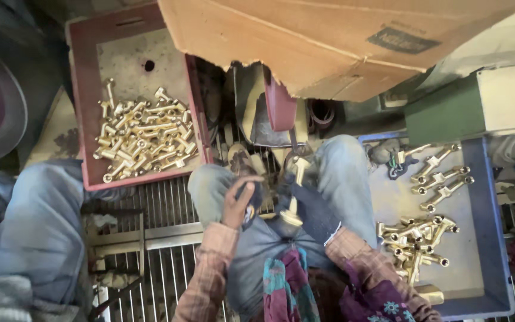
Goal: The person sits on the floor and repeatedly presses small brass-colored metal parts against a rotating grinding wheel to smooth their surfaces. They handle the parts one at a time, rotating them to treat different sides, and place the finished pieces into a blue tray.
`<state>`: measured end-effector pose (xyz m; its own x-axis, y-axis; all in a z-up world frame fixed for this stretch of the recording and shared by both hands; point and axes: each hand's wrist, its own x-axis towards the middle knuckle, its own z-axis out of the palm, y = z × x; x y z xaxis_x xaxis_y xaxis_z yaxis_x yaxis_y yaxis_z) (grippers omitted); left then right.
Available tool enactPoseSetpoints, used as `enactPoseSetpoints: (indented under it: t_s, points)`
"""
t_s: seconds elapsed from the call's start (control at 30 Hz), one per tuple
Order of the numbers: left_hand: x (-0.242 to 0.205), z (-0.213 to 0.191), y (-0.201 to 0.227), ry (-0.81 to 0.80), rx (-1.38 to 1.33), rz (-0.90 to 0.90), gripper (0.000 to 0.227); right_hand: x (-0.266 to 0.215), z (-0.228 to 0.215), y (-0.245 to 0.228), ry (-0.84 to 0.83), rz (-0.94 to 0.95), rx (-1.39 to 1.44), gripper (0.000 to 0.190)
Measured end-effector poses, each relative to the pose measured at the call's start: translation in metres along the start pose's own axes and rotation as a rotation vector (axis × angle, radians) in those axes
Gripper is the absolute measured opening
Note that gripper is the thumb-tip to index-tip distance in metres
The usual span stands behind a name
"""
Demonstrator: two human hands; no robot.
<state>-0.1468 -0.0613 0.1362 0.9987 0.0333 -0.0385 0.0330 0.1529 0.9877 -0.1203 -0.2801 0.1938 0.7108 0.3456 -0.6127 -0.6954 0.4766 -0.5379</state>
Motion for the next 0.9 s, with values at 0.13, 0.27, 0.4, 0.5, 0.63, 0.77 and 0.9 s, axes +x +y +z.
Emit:
enactPoseSetpoints:
  t_s: [0.13, 0.27, 0.4, 0.5, 0.63, 0.77, 0.9]
  points:
    - [0.011, -0.005, 0.012, 0.138, -0.225, -0.283, 0.026, -0.036, 0.011, -0.026, -0.09, -0.069, -0.37, 0.048]
    - [0.03, -0.002, 0.012, 0.167, -0.318, -0.229, 0.025, -0.054, 0.003, -0.066, -0.061, -0.021, -0.463, 0.06]
    - [0.056, 0.007, 0.002, 0.117, -0.22, -0.063, 0.026, -0.043, -0.015, -0.064, -0.049, -0.179, -1.116, 0.029]
    - [0.063, 0.018, -0.01, 0.066, -0.288, -0.201, 0.026, -0.023, -0.038, -0.062, -0.026, -0.495, -1.399, 0.026]
    - [0.08, 0.025, -0.008, 0.068, -0.352, -0.287, 0.025, 0.008, -0.055, -0.078, -0.091, -0.668, -0.99, 0.034]
    - [0.102, 0.028, -0.018, 0.113, -0.28, -0.272, 0.025, 0.043, -0.064, -0.097, -0.038, -0.568, -0.799, 0.033]
    - [0.122, 0.028, -0.039, 0.182, -0.295, -0.283, 0.032, 0.075, -0.066, -0.112, -0.05, -0.531, -0.823, 0.034]
